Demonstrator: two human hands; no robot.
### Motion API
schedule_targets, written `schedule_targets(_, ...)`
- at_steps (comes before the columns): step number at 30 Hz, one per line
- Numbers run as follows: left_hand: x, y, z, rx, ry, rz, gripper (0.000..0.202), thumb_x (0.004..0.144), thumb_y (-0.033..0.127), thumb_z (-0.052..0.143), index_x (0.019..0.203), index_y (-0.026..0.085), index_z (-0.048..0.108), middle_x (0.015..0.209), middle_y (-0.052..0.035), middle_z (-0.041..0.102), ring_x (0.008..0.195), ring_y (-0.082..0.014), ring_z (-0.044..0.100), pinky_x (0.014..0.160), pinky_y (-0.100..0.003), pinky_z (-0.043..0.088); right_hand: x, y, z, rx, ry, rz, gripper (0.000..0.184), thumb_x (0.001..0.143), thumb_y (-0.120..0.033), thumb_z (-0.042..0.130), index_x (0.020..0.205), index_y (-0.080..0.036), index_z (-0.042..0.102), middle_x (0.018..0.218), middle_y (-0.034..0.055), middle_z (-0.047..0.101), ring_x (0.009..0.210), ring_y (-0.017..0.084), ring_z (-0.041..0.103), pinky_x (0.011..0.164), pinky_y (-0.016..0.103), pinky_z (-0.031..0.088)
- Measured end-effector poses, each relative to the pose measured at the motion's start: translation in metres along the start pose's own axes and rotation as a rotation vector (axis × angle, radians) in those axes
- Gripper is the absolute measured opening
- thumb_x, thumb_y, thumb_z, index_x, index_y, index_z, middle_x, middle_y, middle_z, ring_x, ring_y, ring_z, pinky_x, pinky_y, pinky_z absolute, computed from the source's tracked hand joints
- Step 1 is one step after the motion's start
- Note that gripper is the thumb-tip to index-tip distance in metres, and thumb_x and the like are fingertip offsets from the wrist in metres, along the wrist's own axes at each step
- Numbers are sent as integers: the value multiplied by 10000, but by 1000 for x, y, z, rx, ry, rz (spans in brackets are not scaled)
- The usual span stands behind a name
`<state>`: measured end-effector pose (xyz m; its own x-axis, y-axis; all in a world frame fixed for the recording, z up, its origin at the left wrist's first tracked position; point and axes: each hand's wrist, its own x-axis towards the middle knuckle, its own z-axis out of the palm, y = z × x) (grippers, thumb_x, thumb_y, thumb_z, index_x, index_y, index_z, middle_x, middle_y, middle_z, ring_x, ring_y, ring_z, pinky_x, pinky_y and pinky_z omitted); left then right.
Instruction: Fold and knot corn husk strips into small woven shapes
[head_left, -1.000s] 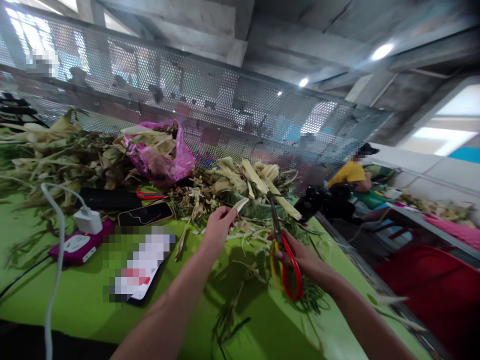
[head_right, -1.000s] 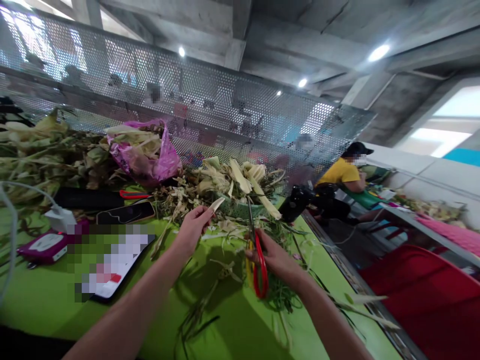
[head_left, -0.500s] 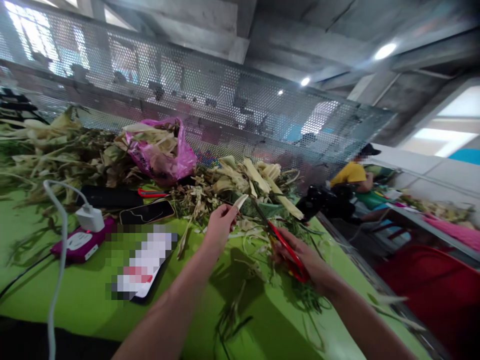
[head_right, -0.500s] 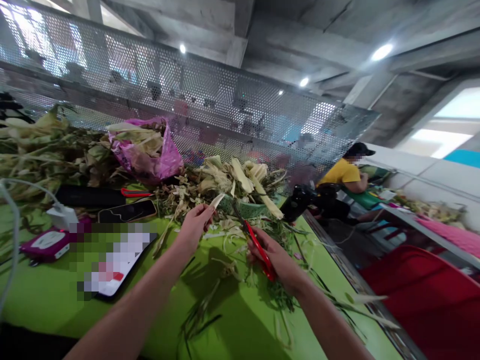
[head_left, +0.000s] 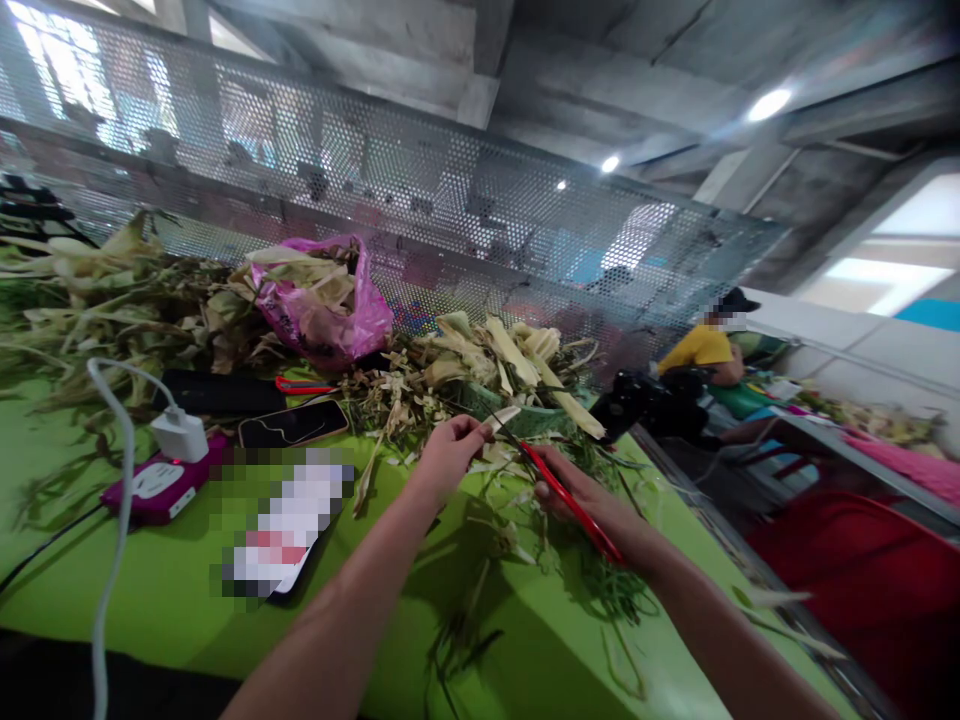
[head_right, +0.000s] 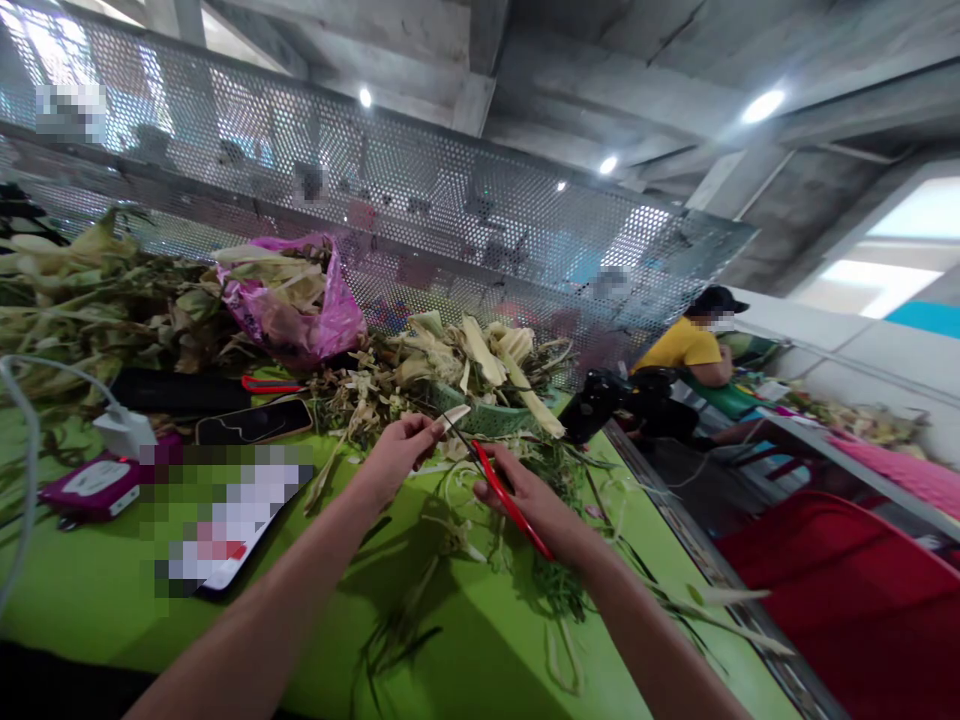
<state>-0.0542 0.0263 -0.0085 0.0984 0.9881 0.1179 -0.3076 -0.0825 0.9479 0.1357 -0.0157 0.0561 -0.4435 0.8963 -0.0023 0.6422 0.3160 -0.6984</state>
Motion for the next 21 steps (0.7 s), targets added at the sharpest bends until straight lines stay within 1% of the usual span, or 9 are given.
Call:
schedule_targets(3, -1, 3, 0, 13, -18, 2, 362, 715, 517, 624, 673, 170, 530, 515, 69, 424, 443, -59, 319, 446, -218, 210, 3, 1, -1, 11, 8, -19, 509, 859, -527, 518, 1279, -239, 536, 1217, 79, 599, 1094, 276, 550, 972, 374, 419)
schedule_targets(6, -2, 4, -1, 31, -24, 14, 374, 723, 530, 620, 675, 168, 540, 531, 64, 431, 463, -63, 324, 460, -221, 216, 5, 8, -3, 26, 22, -35, 455, 855, -486, 542, 1232, -234, 573, 1108, 74, 642, 1044, 272, 572, 913, 367, 454)
schedule_targets(10, -4, 6, -2, 79, -37, 39, 360, 751, 510, 603, 674, 161, 562, 551, 51, 445, 482, -69, 333, 474, -220, 230, 7, 22, -4, -32, 52, -36, 431, 820, -488, 576, 1142, -206, 620, 976, 64, 671, 866, 248, 622, 772, 338, 496)
schedule_targets(13, -7, 13, -2, 92, -34, 3, 309, 758, 453, 594, 674, 157, 576, 552, 45, 456, 474, -70, 329, 470, -218, 239, 8, 34, -1, -116, 99, 15, 429, 812, -483, 572, 1126, -195, 627, 895, 58, 690, 790, 250, 641, 715, 339, 501)
schedule_targets(15, -8, 18, -3, 88, -11, -26, 199, 746, 345, 590, 693, 153, 593, 574, 37, 479, 487, -73, 353, 477, -210, 263, 7, 42, 1, -240, 153, 60, 431, 797, -451, 593, 1145, -199, 624, 934, 64, 708, 817, 267, 654, 749, 355, 496)
schedule_targets(17, -7, 20, -4, 99, 4, -19, 109, 724, 241, 566, 737, 149, 623, 609, 28, 508, 515, -77, 383, 497, -202, 290, 5, 51, 2, -382, 173, 78, 419, 791, -376, 596, 1176, -210, 617, 1050, 73, 704, 906, 281, 653, 818, 371, 478)
schedule_targets(19, -5, 17, -5, 127, 1, 26, 150, 713, 192, 551, 807, 147, 660, 649, 18, 544, 546, -82, 410, 523, -199, 316, 4, 58, 1, -476, 135, 64, 452, 779, -292, 582, 1226, -218, 592, 1157, 82, 673, 1007, 286, 630, 875, 381, 455)
schedule_targets(21, -2, 11, -6, 158, -17, 86, 224, 717, 191, 565, 906, 146, 677, 681, 9, 568, 573, -90, 441, 550, -201, 346, 3, 59, -2, -519, 86, 41, 472, 763, -253, 579, 1234, -211, 590, 1195, 97, 652, 1046, 291, 613, 897, 395, 443)
